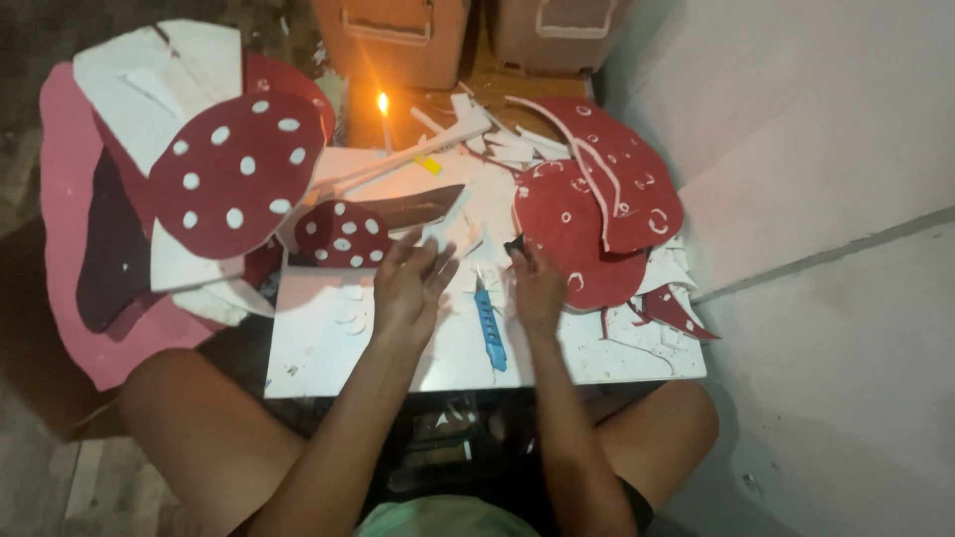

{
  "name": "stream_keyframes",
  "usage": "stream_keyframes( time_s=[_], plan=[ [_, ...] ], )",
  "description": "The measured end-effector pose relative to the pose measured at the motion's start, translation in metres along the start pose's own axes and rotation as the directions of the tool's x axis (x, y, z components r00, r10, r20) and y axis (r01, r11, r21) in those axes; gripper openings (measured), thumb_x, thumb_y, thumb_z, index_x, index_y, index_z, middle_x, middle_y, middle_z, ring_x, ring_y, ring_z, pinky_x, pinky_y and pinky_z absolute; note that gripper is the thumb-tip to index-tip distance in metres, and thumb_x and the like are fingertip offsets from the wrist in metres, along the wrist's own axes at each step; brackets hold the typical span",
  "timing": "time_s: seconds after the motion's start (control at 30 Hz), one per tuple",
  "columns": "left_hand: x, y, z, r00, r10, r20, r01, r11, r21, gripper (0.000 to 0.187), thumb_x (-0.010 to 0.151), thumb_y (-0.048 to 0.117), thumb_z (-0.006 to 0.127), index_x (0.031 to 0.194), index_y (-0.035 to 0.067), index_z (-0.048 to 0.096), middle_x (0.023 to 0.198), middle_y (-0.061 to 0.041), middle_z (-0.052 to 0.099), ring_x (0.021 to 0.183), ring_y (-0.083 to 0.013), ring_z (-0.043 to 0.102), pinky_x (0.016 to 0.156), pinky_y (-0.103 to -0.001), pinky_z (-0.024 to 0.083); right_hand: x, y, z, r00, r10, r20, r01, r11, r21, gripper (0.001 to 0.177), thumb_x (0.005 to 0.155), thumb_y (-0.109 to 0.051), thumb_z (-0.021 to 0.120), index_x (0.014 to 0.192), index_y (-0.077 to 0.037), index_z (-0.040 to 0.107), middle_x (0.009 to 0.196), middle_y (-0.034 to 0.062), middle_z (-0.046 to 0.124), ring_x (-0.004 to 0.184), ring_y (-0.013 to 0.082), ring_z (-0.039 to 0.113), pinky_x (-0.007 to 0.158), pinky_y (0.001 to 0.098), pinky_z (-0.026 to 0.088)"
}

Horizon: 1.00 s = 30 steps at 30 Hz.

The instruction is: Trimming and shaping foam pieces to create decorative mushrooms using a utility knife.

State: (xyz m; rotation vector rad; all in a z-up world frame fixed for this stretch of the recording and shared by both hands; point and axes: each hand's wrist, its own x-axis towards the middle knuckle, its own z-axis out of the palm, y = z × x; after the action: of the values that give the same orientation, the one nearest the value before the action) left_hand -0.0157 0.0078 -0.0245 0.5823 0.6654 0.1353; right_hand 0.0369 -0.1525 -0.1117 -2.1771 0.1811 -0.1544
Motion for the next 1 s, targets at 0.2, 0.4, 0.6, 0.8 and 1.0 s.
stream_keyframes(
  time_s=[0.2,0.4,0.6,0.8,1.0],
  plan=[
    [0.019,-0.034,-0.105,0.99,-0.105,-0.094,0.124,0.966,0.227,0.051,0.096,0.0,0.058,0.146,0.004,0.046,0.136,-0.027,0.047,0.125,-0.0332,0.055,0.111,-0.048,0.042,-0.038,0.04,0.003,0.931,0.074,0.357,0.11,0.877,-0.468,0.043,0.092,-0.054,0.061,0.117,-0.019,0.069,0.105,0.0085,0.071,0.106,0.0304,0.068,0.089,0.0487,0.053],
    [0.015,-0.025,-0.125,0.985,0.039,-0.17,0.031,0.92,0.391,0.046,0.093,0.004,0.067,0.137,0.001,0.054,0.114,-0.021,0.063,0.107,-0.0315,0.067,0.096,-0.047,0.053,-0.049,0.037,0.015,0.911,0.049,0.41,0.162,0.871,-0.464,0.043,0.091,-0.028,0.067,0.123,-0.002,0.056,0.101,0.0181,0.064,0.098,0.0397,0.067,0.083,0.0515,0.055],
    [0.025,0.007,-0.162,0.954,0.211,-0.211,-0.099,0.891,0.442,0.027,0.1,0.016,0.059,0.127,0.009,0.062,0.093,-0.014,0.068,0.081,-0.0253,0.073,0.069,-0.042,0.063,-0.084,-0.026,-0.015,0.875,0.173,0.452,-0.093,0.977,-0.194,0.043,0.097,-0.035,0.046,0.126,-0.006,0.059,0.111,0.0232,0.065,0.111,0.0481,0.062,0.094,0.0584,0.048],
    [0.014,0.027,-0.173,0.922,0.322,-0.213,-0.227,0.898,0.377,0.042,0.09,0.003,0.07,0.13,-0.002,0.058,0.11,-0.016,0.061,0.102,-0.0296,0.069,0.09,-0.039,0.059,-0.111,0.011,0.032,0.55,-0.036,0.834,0.197,0.976,-0.088,0.03,0.095,-0.029,0.056,0.106,-0.004,0.07,0.096,0.0214,0.072,0.099,0.0415,0.068,0.088,0.0502,0.05],
    [0.007,0.01,-0.18,0.927,0.296,-0.232,-0.171,0.88,0.443,0.041,0.087,0.003,0.072,0.127,0.001,0.061,0.101,-0.014,0.067,0.081,-0.0217,0.07,0.072,-0.033,0.063,-0.033,0.045,0.017,0.88,0.148,0.451,-0.088,0.984,-0.152,0.04,0.095,-0.04,0.051,0.123,-0.016,0.068,0.106,0.0131,0.074,0.097,0.0302,0.072,0.092,0.0468,0.052]
  ],
)
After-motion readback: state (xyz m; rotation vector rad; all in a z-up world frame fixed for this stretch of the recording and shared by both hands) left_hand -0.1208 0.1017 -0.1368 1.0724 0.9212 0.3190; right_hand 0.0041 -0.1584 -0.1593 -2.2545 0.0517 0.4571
